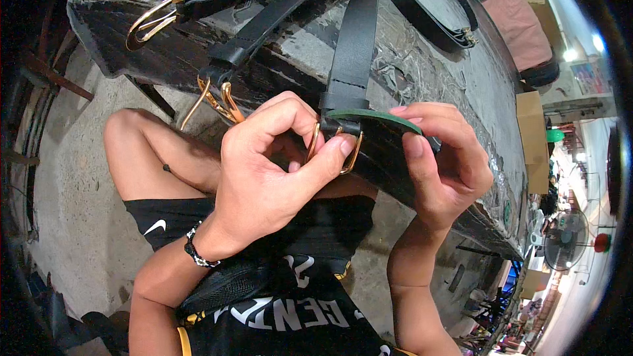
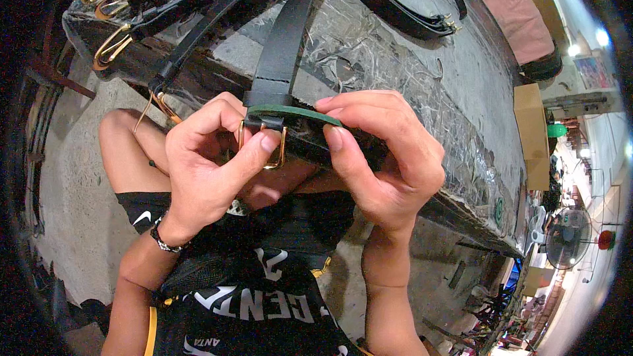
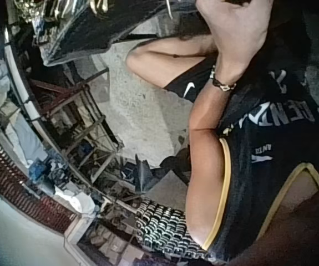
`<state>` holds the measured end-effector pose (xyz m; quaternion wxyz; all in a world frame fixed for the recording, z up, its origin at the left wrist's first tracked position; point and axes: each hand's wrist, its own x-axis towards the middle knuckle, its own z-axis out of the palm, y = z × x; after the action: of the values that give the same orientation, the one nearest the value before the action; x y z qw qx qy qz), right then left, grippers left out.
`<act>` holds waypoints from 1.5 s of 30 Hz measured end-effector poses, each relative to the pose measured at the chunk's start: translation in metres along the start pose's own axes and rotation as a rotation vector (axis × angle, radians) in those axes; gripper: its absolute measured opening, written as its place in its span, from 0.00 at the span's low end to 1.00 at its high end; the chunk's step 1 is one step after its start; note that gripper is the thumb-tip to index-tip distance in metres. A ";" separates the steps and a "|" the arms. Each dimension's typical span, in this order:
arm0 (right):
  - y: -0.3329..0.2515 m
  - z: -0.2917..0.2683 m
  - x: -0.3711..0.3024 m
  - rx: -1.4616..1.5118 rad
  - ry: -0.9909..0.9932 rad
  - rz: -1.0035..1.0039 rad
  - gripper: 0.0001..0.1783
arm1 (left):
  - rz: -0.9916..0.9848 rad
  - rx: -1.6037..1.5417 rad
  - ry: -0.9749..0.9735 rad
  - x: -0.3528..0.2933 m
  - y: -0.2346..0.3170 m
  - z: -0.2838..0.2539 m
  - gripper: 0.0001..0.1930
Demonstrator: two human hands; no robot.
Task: The recorder is attaching hardware and leather loops to leather belts at a workshop table.
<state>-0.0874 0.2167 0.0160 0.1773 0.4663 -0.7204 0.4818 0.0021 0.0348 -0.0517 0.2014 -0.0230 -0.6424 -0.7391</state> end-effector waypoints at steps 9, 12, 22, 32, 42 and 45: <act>-0.001 -0.002 -0.002 0.103 0.069 0.061 0.07 | 0.020 0.046 0.012 0.001 -0.001 -0.005 0.12; -0.001 -0.017 -0.006 0.219 0.203 0.147 0.06 | -0.012 0.019 0.026 0.003 0.005 -0.009 0.12; 0.010 -0.098 -0.007 -0.107 0.440 0.358 0.08 | -0.036 0.102 0.285 0.032 0.040 -0.104 0.06; 0.018 -0.108 -0.024 -0.029 0.529 0.569 0.06 | 0.004 0.088 0.667 0.029 0.037 -0.124 0.07; 0.030 -0.110 -0.031 0.188 0.648 0.600 0.06 | 0.589 1.405 -0.102 0.021 0.079 -0.006 0.20; 0.028 -0.117 -0.036 0.169 0.671 0.614 0.07 | 0.627 1.501 -0.050 0.040 0.066 -0.028 0.19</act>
<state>-0.1155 0.3382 0.0315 0.2112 0.0625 -0.6861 0.6934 -0.0067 -0.0092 0.0170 0.3461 -0.0772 -0.9348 -0.0202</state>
